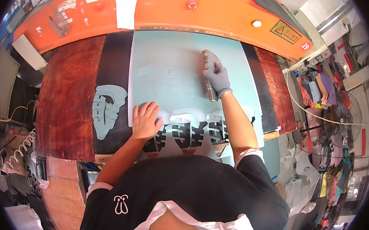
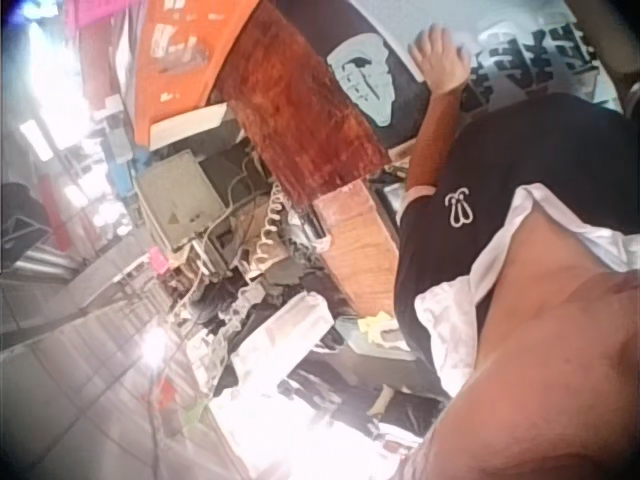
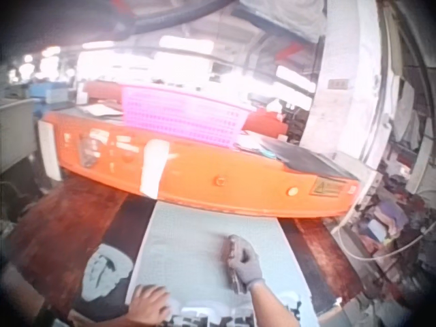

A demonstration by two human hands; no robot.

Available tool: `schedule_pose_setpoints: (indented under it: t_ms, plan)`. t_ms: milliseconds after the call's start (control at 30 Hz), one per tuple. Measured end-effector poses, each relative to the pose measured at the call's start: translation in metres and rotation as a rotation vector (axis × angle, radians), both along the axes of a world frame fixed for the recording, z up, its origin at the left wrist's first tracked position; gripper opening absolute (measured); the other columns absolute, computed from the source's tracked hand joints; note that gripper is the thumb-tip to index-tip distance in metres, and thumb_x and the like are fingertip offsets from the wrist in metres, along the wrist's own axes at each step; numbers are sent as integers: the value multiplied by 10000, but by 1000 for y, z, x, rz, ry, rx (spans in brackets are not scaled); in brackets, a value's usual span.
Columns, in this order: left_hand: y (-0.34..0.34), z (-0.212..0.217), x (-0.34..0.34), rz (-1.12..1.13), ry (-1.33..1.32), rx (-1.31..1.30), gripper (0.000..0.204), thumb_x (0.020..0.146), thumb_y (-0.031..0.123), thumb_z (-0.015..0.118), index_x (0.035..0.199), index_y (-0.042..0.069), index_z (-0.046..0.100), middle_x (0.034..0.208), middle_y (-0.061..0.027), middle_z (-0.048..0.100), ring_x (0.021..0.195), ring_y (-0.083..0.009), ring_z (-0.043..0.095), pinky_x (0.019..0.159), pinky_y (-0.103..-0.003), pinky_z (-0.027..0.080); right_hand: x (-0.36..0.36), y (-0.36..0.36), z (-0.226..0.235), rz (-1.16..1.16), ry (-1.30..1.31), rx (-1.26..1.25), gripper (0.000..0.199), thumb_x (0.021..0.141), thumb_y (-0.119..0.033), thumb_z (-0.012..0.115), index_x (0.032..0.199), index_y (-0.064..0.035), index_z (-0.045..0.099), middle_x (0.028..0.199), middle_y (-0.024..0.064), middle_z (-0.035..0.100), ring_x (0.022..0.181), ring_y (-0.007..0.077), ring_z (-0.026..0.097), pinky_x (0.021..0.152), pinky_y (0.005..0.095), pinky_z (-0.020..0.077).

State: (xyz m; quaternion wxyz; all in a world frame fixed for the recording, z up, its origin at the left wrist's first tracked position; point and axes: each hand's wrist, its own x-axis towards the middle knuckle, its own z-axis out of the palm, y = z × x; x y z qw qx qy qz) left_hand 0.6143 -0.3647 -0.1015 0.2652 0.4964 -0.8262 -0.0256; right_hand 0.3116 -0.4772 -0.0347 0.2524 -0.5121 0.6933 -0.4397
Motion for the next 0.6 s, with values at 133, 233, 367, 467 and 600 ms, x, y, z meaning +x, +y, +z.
schedule_pose_setpoints:
  t_ms: [133, 233, 367, 467, 600]
  plan:
    - [2, -1, 0, 4, -11, -11, 411, 803, 296, 616, 1150, 78, 588, 1298, -70, 522, 1233, -279, 433, 1034, -535, 277, 6, 11, 1, -87, 619, 243, 885, 616, -519, 697, 1330, -50, 468, 1410, 239, 355, 1171, 381, 503, 987, 411, 423]
    - [3, -2, 0, 7, -18, -18, 414, 804, 297, 614, 1155, 77, 587, 1299, -70, 522, 1235, -281, 431, 1034, -535, 278, 14, 18, 2, -73, 765, 323, 878, 612, -542, 702, 1322, -73, 482, 1402, 228, 368, 1179, 368, 495, 964, 401, 440]
    - [2, -3, 0, 13, -27, -20, 417, 804, 297, 615, 1157, 77, 587, 1298, -70, 522, 1236, -285, 430, 1033, -540, 281, 19, 21, 9, -79, 748, 355, 853, 609, -565, 704, 1286, -84, 509, 1390, 224, 385, 1149, 380, 507, 944, 406, 449]
    - [3, -3, 0, 10, -20, -35, 415, 800, 295, 620, 1153, 76, 591, 1292, -70, 526, 1234, -285, 431, 1031, -544, 285, 21, 22, 13, -70, 756, 392, 849, 610, -563, 704, 1287, -88, 510, 1387, 223, 389, 1148, 380, 508, 943, 408, 449]
    - [1, -3, -2, 14, -5, -45, 404, 790, 276, 632, 1138, 73, 599, 1282, -71, 534, 1227, -288, 437, 1034, -536, 283, 19, 20, 9, -45, 703, 401, 835, 668, -551, 674, 1329, -84, 466, 1433, 205, 347, 1180, 394, 469, 974, 422, 421]
